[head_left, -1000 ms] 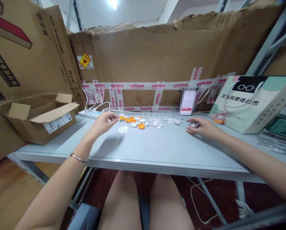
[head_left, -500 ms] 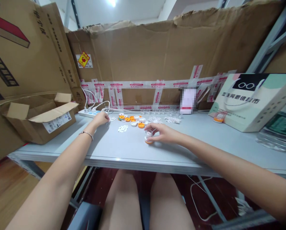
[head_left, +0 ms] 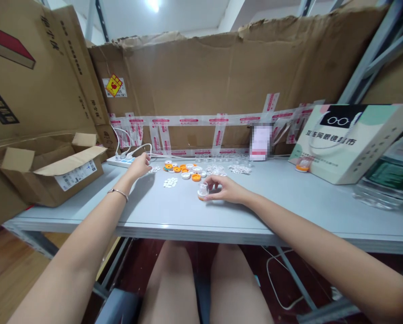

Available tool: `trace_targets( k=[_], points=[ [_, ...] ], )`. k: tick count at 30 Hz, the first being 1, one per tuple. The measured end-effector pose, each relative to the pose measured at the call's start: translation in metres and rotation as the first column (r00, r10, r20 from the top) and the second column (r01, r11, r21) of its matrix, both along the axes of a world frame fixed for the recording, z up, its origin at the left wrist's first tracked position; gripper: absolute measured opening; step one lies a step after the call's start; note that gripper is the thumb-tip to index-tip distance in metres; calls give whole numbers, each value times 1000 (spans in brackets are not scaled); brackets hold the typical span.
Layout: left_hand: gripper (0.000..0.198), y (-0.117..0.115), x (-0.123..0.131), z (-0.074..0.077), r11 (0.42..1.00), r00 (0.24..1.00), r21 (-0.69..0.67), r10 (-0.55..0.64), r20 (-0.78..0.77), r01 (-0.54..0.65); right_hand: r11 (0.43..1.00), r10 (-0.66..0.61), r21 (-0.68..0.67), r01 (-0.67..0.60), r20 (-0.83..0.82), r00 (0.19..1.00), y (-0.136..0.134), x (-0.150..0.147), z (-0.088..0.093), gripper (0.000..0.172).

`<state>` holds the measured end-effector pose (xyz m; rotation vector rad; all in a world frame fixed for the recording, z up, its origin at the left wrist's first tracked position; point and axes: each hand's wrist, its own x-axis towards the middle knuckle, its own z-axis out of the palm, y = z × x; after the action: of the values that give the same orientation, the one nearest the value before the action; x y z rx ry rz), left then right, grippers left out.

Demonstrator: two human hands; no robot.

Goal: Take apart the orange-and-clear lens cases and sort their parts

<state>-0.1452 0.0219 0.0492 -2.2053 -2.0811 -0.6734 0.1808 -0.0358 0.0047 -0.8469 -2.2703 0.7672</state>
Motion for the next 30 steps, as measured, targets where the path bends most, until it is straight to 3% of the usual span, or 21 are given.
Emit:
trace_targets(
  k=[3,5,7,9,12,15,22,30],
  points=[
    [36,-26,26,8,997,998,45,-61,35,59,999,21,-29,-21,-15,1000,-3,-3,0,37],
    [36,-51,50,8,985,983,40,-171,59,169,998,3,-66,-4,-23,1000,-5,-5,0,35],
    [39,-76,77,2,914,908,-34,-396,139,404,993,-35,-113,31,-35,999,-5,-7,-1,35],
    [48,-94,101,-6,849,858,-136,-494,139,511,985,-73,-159,62,-63,995,-3,-8,-4,38],
    [50,-103,124,-17,830,846,-175,-507,163,530,976,-112,-197,87,-124,986,3,-10,-10,42],
    [48,-97,133,-23,830,840,-141,-517,164,539,976,-122,-200,90,-155,980,8,-10,-14,41],
    [35,-91,139,-29,863,857,-59,-486,170,501,979,-74,-202,39,-171,982,4,-11,-12,34],
    [27,-111,138,-31,885,869,-82,-426,250,458,987,11,-155,-33,-139,990,-8,-15,-4,31]
  ],
)
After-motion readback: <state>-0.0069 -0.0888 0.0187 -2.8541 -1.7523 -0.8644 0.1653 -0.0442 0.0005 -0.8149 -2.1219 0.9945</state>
